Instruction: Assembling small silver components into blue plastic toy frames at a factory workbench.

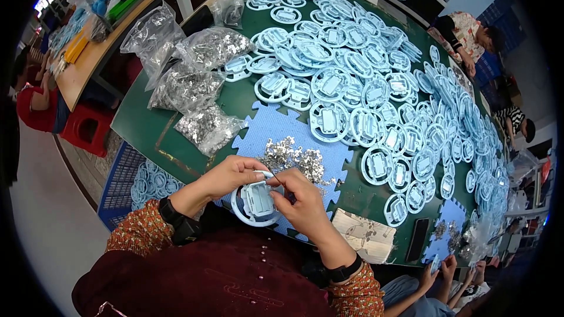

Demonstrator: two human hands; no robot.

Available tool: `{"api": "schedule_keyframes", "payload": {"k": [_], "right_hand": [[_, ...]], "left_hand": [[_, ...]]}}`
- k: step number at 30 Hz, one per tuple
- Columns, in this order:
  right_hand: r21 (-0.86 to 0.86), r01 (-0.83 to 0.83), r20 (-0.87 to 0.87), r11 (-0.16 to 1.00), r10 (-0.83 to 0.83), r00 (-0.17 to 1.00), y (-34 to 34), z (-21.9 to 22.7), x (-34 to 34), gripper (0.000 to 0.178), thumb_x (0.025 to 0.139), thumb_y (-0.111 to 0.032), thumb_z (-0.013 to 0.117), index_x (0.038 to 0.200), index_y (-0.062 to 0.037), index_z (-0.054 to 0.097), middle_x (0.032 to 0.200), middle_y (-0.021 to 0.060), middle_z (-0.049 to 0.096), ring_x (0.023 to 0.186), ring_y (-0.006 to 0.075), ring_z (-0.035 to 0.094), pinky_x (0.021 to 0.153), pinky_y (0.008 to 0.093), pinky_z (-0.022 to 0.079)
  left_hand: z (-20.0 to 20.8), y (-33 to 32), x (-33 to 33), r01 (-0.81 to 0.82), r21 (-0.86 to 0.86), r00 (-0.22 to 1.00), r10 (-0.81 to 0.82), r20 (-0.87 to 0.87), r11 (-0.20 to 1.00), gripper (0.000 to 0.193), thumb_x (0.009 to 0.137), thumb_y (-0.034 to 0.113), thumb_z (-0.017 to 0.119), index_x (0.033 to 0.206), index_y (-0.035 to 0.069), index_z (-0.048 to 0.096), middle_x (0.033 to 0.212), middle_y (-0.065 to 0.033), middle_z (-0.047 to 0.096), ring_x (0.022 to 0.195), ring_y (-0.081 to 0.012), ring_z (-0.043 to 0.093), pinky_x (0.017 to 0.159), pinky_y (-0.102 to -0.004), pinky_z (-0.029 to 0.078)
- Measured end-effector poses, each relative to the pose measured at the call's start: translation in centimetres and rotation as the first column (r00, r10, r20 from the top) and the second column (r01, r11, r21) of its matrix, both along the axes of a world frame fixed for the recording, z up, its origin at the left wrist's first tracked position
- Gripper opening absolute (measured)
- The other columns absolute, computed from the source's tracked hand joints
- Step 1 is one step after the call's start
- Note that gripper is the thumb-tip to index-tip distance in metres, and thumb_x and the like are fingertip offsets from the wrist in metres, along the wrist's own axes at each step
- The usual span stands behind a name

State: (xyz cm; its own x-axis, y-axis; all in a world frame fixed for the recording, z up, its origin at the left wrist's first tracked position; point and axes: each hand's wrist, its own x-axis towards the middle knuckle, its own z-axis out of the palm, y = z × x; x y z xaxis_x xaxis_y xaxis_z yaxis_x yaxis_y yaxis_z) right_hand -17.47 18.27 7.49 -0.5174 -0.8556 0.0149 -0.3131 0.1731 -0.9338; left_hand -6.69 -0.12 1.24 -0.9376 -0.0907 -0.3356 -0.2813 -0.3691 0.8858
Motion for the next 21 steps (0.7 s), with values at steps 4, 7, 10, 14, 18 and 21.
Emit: {"api": "schedule_keyframes", "payload": {"k": [4, 7, 10, 14, 18, 21], "right_hand": [[0.031, -0.03, -0.013, 0.999, 0.03, 0.999, -0.1, 0.1, -0.2, 0.021, 0.077, 0.001, 0.07, 0.098, -0.0028, 0.067, 0.09, 0.0023, 0.057, 0.067, 0.0101, 0.048, 0.061, 0.0232, 0.039], [0.045, -0.048, -0.06, 0.998, 0.05, 0.997, 0.1, -0.2, -0.2, 0.021, 0.08, 0.0, 0.07, 0.1, -0.0018, 0.065, 0.091, 0.006, 0.057, 0.068, 0.0146, 0.053, 0.062, 0.0268, 0.044], [0.048, -0.036, -0.067, 0.998, 0.039, 0.997, 0.1, -0.3, -0.2, 0.02, 0.08, 0.0, 0.07, 0.099, -0.0018, 0.065, 0.09, 0.0062, 0.057, 0.069, 0.0156, 0.054, 0.062, 0.0271, 0.044], [0.067, -0.053, -0.076, 0.996, 0.058, 0.995, 0.2, -0.2, -0.3, 0.02, 0.08, 0.0, 0.07, 0.099, -0.0019, 0.065, 0.09, 0.0065, 0.057, 0.07, 0.0166, 0.056, 0.062, 0.0275, 0.045], [0.106, -0.092, -0.151, 0.99, 0.108, 0.983, 0.2, -0.1, -0.3, 0.02, 0.08, -0.001, 0.07, 0.099, -0.0032, 0.064, 0.091, 0.0086, 0.058, 0.074, 0.0231, 0.061, 0.064, 0.0317, 0.047], [0.144, -0.12, -0.188, 0.982, 0.146, 0.971, 0.3, 0.1, -0.5, 0.02, 0.08, -0.003, 0.07, 0.098, -0.0044, 0.064, 0.092, 0.0096, 0.058, 0.076, 0.0274, 0.062, 0.065, 0.0348, 0.049]], "left_hand": [[0.9, 0.0, -1.5, 0.1, -0.029, 0.988, -0.096, 0.121, 0.995, 0.022, 0.094, 0.021, 0.065, 0.105, 0.003, 0.07, 0.076, 0.0016, 0.064, 0.053, -0.0032, 0.053, 0.041, -0.0195, 0.041], [1.2, 0.1, -1.9, 0.152, -0.087, 0.98, -0.138, 0.146, 0.985, 0.021, 0.094, 0.022, 0.065, 0.101, 0.003, 0.071, 0.074, 0.002, 0.063, 0.053, -0.0032, 0.053, 0.042, -0.0194, 0.042], [1.3, 0.3, -2.3, 0.18, -0.111, 0.974, -0.162, 0.158, 0.977, 0.02, 0.093, 0.021, 0.066, 0.099, 0.002, 0.072, 0.073, 0.0021, 0.063, 0.052, -0.0034, 0.052, 0.042, -0.0195, 0.042], [1.4, 0.4, -2.5, 0.227, -0.092, 0.962, -0.209, 0.175, 0.969, 0.019, 0.092, 0.019, 0.065, 0.099, 0.002, 0.072, 0.073, 0.0018, 0.063, 0.051, -0.004, 0.052, 0.042, -0.0202, 0.042], [0.6, 0.4, -2.6, 0.25, -0.101, 0.961, -0.234, 0.15, 0.963, 0.018, 0.091, 0.016, 0.065, 0.099, 0.002, 0.072, 0.073, 0.001, 0.063, 0.05, -0.0046, 0.052, 0.042, -0.021, 0.043], [0.1, 0.4, -2.6, 0.265, -0.083, 0.958, -0.252, 0.136, 0.961, 0.017, 0.09, 0.014, 0.064, 0.099, 0.002, 0.071, 0.073, 0.0002, 0.064, 0.049, -0.0049, 0.052, 0.041, -0.0207, 0.043]]}}
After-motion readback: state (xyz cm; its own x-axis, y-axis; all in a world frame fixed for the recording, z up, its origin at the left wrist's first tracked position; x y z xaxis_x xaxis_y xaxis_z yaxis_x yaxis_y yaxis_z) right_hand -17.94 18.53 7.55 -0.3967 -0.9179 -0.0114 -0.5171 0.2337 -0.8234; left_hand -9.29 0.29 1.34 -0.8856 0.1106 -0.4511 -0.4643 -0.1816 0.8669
